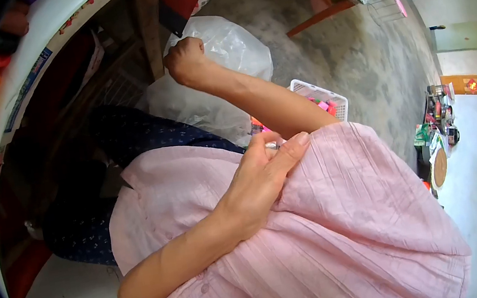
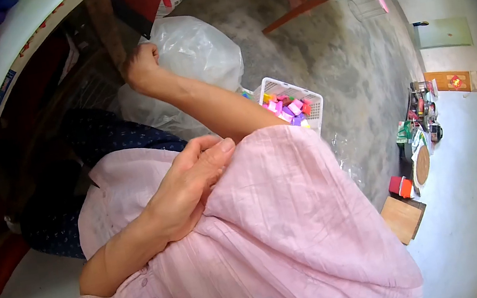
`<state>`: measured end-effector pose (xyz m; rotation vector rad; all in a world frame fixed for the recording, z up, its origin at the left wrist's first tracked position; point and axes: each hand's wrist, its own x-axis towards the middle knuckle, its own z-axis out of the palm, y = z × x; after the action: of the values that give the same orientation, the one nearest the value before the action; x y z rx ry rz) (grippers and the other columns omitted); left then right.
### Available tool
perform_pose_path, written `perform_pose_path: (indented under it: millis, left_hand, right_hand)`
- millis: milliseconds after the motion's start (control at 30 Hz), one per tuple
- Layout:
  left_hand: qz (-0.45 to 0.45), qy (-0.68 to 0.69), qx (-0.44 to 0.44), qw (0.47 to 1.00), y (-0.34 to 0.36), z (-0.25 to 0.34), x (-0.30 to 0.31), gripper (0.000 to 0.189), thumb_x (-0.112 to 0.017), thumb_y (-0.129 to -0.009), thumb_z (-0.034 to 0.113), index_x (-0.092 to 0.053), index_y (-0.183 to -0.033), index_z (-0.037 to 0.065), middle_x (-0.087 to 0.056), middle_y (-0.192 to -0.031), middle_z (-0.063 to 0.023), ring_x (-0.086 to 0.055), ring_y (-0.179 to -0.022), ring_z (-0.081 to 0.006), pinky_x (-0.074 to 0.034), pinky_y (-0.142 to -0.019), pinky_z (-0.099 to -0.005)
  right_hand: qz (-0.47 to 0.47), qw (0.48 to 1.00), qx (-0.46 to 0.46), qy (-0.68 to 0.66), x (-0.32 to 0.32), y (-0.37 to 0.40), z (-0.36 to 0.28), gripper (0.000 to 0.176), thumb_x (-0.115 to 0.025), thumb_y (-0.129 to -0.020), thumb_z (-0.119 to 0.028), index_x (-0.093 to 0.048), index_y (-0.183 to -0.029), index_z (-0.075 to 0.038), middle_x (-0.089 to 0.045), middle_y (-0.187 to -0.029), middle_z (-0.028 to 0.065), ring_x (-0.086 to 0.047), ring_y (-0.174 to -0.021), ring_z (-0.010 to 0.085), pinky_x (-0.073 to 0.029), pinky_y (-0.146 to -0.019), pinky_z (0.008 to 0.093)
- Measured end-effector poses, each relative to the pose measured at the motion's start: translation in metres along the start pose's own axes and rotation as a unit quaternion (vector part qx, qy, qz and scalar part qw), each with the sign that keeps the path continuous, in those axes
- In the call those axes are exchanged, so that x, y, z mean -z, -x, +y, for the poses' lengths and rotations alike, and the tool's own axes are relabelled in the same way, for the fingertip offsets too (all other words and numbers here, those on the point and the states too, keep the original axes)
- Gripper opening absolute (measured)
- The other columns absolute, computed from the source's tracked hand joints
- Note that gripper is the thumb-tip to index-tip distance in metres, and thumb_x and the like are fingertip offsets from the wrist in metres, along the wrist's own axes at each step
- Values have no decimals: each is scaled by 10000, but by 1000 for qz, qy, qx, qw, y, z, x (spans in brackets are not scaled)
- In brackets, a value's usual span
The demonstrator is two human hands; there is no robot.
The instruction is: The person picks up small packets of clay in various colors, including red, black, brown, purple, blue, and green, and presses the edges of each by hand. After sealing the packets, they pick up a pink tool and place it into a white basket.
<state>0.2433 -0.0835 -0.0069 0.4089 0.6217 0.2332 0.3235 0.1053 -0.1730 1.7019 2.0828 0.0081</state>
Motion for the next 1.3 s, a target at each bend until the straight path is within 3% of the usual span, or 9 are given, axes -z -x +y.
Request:
perform_pose_path:
  millis: [200, 600, 800, 867, 900, 967, 1000, 1133, 1300]
  left_hand:
    - [36, 139, -54, 988, -35, -9, 20, 501, -641, -933, 284, -447, -1283, -18, -567, -1190, -124, -600, -1009, -202, -521, -814, -333]
    - [36, 158, -106, 981, -38, -15, 38, 363, -684, -888, 114, -545, -1192, -27, -630, -1090, -111, -643, -922, -204, -558, -748, -351]
    - [-39, 5, -102, 994, -49, -10, 74, 289, -620, -900, 42, -567, -1178, -11, -650, -1064, -115, -646, -912, -210, -559, -783, -350]
    - [17, -454, -115, 884, -64, 1, 119, 287, -533, -836, -22, -604, -1115, -31, -682, -997, -116, -660, -910, -229, -534, -797, -347]
    - [71, -654, -220, 721, -67, 1, 146, 344, -539, -762, -34, -601, -1100, -45, -684, -986, -161, -661, -915, -287, -516, -831, -372]
    - [219, -871, -188, 397, -82, -4, 186, 189, -649, -714, 79, -690, -894, 39, -681, -962, -128, -619, -992, -278, -490, -826, -430]
    - [229, -892, -142, 363, -88, -1, 203, 181, -660, -716, 90, -702, -891, 64, -675, -1023, -113, -597, -1041, -278, -488, -844, -422]
    - [239, -807, -92, 532, -97, 14, 234, 240, -523, -787, 90, -717, -909, 21, -693, -981, -189, -652, -968, -356, -512, -850, -425]
    - [232, -814, -73, 528, -102, 11, 239, 260, -543, -756, 166, -737, -906, 81, -712, -975, -125, -643, -985, -302, -460, -894, -396]
  right_hand:
    - [154, 980, 101, 71, 46, 46, -45, 103, -622, -771, -202, -709, -727, -170, -580, -671, -12, -538, -666, 217, -253, -456, 343]
    - [201, 959, 164, 117, 63, 66, -60, 112, -626, -758, -208, -690, -666, -200, -530, -606, -26, -504, -660, 187, -263, -451, 311]
    - [210, 957, 200, -28, 37, 41, -53, 124, -594, -796, -217, -712, -769, -239, -624, -704, 9, -602, -732, 228, -405, -602, 378]
    - [269, 950, 155, -40, 14, 28, -43, 121, -581, -799, -187, -700, -781, -199, -674, -784, 41, -649, -836, 243, -432, -696, 401]
    - [226, 952, 183, -92, 15, 29, -27, 131, -568, -791, -154, -698, -776, -173, -688, -825, 77, -647, -871, 259, -446, -718, 422]
    - [210, 958, 136, -140, -3, 25, -18, 125, -592, -735, -111, -702, -790, -128, -687, -817, 107, -653, -853, 292, -481, -768, 422]
    - [226, 955, 132, -141, -10, 29, -14, 120, -596, -714, -101, -702, -770, -104, -683, -812, 126, -657, -827, 303, -500, -728, 424]
    - [185, 972, 84, -115, -33, 43, -6, 114, -601, -715, -114, -700, -762, -83, -667, -823, 168, -648, -828, 337, -508, -709, 440]
    - [160, 977, 73, -120, -53, 55, -11, 126, -601, -753, -155, -697, -742, -73, -667, -810, 182, -657, -789, 336, -521, -670, 434]
